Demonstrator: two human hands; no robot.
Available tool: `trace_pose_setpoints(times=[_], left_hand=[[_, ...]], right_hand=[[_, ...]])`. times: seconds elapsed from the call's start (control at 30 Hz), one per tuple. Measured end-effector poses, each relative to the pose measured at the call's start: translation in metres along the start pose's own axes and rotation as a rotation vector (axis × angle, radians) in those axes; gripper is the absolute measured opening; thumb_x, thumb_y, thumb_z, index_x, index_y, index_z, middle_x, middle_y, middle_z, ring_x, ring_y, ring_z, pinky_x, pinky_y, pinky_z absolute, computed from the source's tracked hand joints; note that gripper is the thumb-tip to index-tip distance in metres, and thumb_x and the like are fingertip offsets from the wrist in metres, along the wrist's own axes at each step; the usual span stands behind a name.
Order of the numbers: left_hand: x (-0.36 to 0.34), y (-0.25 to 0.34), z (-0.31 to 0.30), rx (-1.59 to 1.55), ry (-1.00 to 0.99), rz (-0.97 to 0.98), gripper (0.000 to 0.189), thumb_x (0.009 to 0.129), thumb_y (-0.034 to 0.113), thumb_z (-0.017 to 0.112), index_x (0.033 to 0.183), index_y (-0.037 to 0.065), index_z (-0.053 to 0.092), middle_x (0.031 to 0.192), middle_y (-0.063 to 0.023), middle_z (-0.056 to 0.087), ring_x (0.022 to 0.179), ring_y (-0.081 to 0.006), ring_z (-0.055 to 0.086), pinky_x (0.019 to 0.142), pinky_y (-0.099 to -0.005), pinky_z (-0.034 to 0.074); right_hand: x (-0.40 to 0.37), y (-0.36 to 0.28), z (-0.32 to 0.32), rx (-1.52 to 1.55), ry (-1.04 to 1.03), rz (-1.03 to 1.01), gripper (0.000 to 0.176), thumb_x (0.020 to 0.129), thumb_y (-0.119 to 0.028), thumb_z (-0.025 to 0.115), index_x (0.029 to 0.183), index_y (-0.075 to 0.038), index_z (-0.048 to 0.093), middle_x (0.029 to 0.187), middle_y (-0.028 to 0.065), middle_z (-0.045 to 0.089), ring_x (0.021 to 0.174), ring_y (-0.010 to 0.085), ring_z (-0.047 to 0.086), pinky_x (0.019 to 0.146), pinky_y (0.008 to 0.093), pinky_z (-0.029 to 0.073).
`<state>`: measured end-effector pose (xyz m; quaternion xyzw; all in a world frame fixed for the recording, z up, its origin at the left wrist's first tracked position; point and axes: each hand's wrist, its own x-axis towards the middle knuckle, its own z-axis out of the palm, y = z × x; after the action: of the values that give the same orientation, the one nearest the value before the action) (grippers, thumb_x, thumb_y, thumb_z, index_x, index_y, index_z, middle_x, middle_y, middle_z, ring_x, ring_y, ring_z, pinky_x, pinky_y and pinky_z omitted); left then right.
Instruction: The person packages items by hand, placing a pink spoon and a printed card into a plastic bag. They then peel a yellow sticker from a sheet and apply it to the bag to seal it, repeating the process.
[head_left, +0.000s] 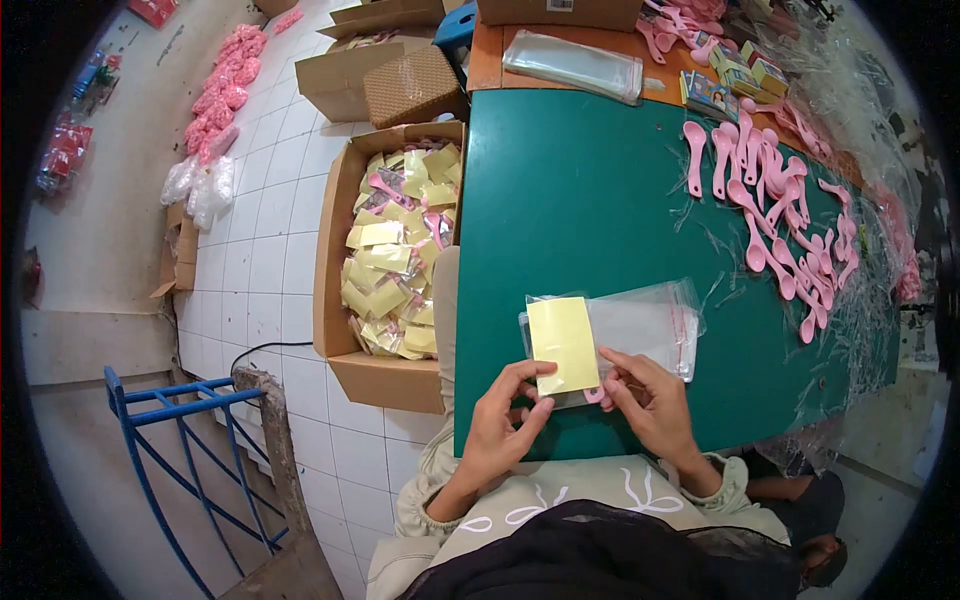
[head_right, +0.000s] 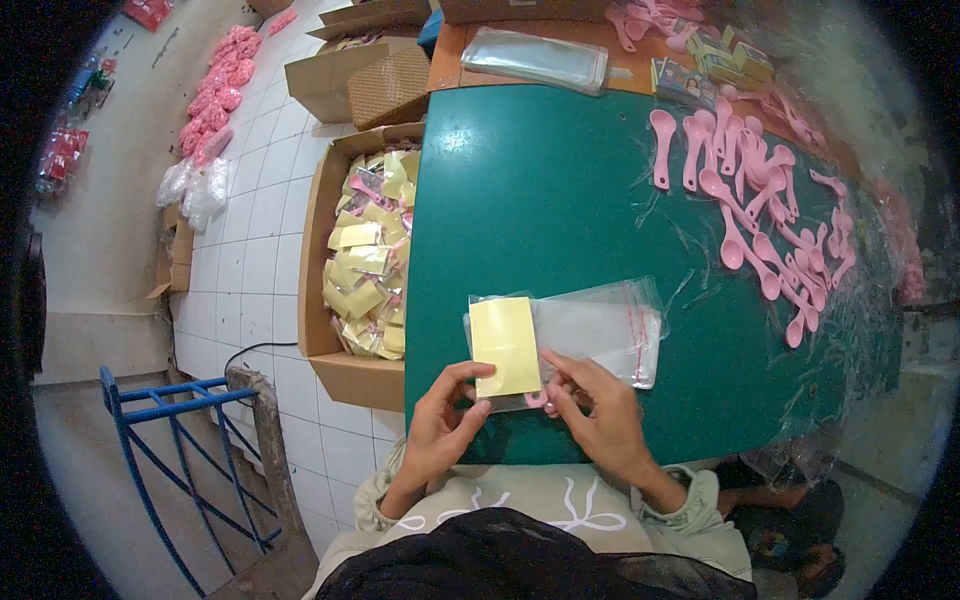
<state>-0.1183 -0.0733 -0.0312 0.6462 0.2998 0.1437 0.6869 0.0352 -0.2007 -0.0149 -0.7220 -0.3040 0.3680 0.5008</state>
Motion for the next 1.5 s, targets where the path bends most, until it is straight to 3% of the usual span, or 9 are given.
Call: trace_pose_setpoints(times=[0.2, 0.4, 0.47, 0.67, 0.87, 0.97, 1.2, 1.4, 1.5], left_hand=[[0.014, 0.032, -0.046, 0.033, 0.114, 0.080, 0.046, 0.082, -0.001, 0.058, 0.126, 0.003, 0.047, 0.116, -0.0056, 0.051, 0.087, -0.0085, 0.049, 0.062, -0.0176, 0.046], [0.073, 0.021, -0.098, 0.189, 0.570, 0.242, 0.053, 0.087, 0.004, 0.055, 0.135, 0.004, 0.035, 0.130, -0.0110, 0.044, 0.109, -0.0164, 0.048, 0.088, -0.0253, 0.043], [0.070, 0.020, -0.097, 0.158, 0.547, 0.212, 0.054, 0.087, 0.005, 0.055, 0.136, 0.004, 0.032, 0.132, -0.0121, 0.041, 0.112, -0.0182, 0.047, 0.092, -0.0272, 0.042], [0.061, -0.008, -0.091, 0.136, 0.418, 0.193, 0.045, 0.087, 0.007, 0.055, 0.129, 0.004, 0.040, 0.130, -0.0124, 0.041, 0.117, -0.0228, 0.044, 0.087, -0.0316, 0.048], [0.058, -0.003, -0.088, 0.137, 0.368, 0.202, 0.043, 0.086, 0.007, 0.056, 0.127, 0.006, 0.042, 0.131, -0.0126, 0.041, 0.118, -0.0235, 0.045, 0.086, -0.0333, 0.049], [0.061, 0.001, -0.086, 0.144, 0.338, 0.234, 0.041, 0.086, 0.008, 0.057, 0.125, 0.006, 0.044, 0.133, -0.0128, 0.040, 0.117, -0.0236, 0.047, 0.085, -0.0340, 0.050], [0.059, 0.013, -0.072, 0.187, 0.315, 0.271, 0.038, 0.085, 0.008, 0.058, 0.122, 0.006, 0.048, 0.135, -0.0146, 0.038, 0.118, -0.0256, 0.047, 0.085, -0.0355, 0.050], [0.071, 0.036, -0.065, 0.248, 0.252, 0.320, 0.033, 0.085, 0.009, 0.059, 0.118, 0.006, 0.053, 0.128, -0.0152, 0.044, 0.115, -0.0243, 0.050, 0.081, -0.0329, 0.052], [0.094, 0.057, -0.057, 0.432, 0.101, 0.398, 0.033, 0.089, 0.012, 0.056, 0.120, 0.004, 0.050, 0.125, -0.0115, 0.048, 0.114, -0.0219, 0.050, 0.088, -0.0339, 0.048]], right_hand=[[0.069, -0.024, -0.078, -0.612, 0.198, -0.417, 0.019, 0.080, -0.009, 0.062, 0.096, 0.001, 0.059, 0.085, 0.0143, 0.057, 0.070, 0.0240, 0.057, 0.059, 0.0322, 0.046], [0.167, 0.016, -0.138, -1.007, 0.489, -0.277, 0.026, 0.078, -0.021, 0.065, 0.091, 0.001, 0.058, 0.090, 0.0166, 0.055, 0.080, 0.0316, 0.057, 0.069, 0.0403, 0.046], [0.181, 0.031, -0.147, -1.103, 0.499, -0.195, 0.033, 0.078, -0.030, 0.064, 0.092, 0.000, 0.059, 0.093, 0.0181, 0.054, 0.085, 0.0359, 0.057, 0.071, 0.0450, 0.045], [0.198, 0.039, -0.153, -0.936, 0.509, -0.061, 0.020, 0.076, -0.021, 0.060, 0.079, -0.002, 0.060, 0.081, 0.0186, 0.057, 0.082, 0.0346, 0.058, 0.071, 0.0440, 0.045], [0.206, 0.036, -0.169, -0.932, 0.512, -0.287, 0.014, 0.073, -0.015, 0.058, 0.074, -0.001, 0.059, 0.079, 0.0186, 0.058, 0.081, 0.0349, 0.057, 0.072, 0.0433, 0.044], [0.218, 0.021, -0.185, -1.013, 0.358, -0.482, 0.011, 0.073, -0.011, 0.057, 0.078, -0.002, 0.060, 0.081, 0.0185, 0.057, 0.085, 0.0342, 0.055, 0.075, 0.0426, 0.043], [0.226, 0.008, -0.178, -1.203, 0.255, -0.415, 0.023, 0.067, -0.021, 0.072, 0.080, -0.004, 0.064, 0.086, 0.0178, 0.056, 0.088, 0.0351, 0.052, 0.078, 0.0437, 0.042], [0.229, 0.018, -0.183, -1.100, 0.185, -0.440, 0.020, 0.067, -0.018, 0.069, 0.076, -0.002, 0.061, 0.085, 0.0189, 0.054, 0.089, 0.0349, 0.051, 0.077, 0.0421, 0.041], [0.218, 0.011, -0.177, -0.965, 0.152, -0.540, 0.021, 0.066, -0.016, 0.068, 0.079, -0.002, 0.059, 0.086, 0.0172, 0.053, 0.089, 0.0342, 0.050, 0.078, 0.0414, 0.040]])
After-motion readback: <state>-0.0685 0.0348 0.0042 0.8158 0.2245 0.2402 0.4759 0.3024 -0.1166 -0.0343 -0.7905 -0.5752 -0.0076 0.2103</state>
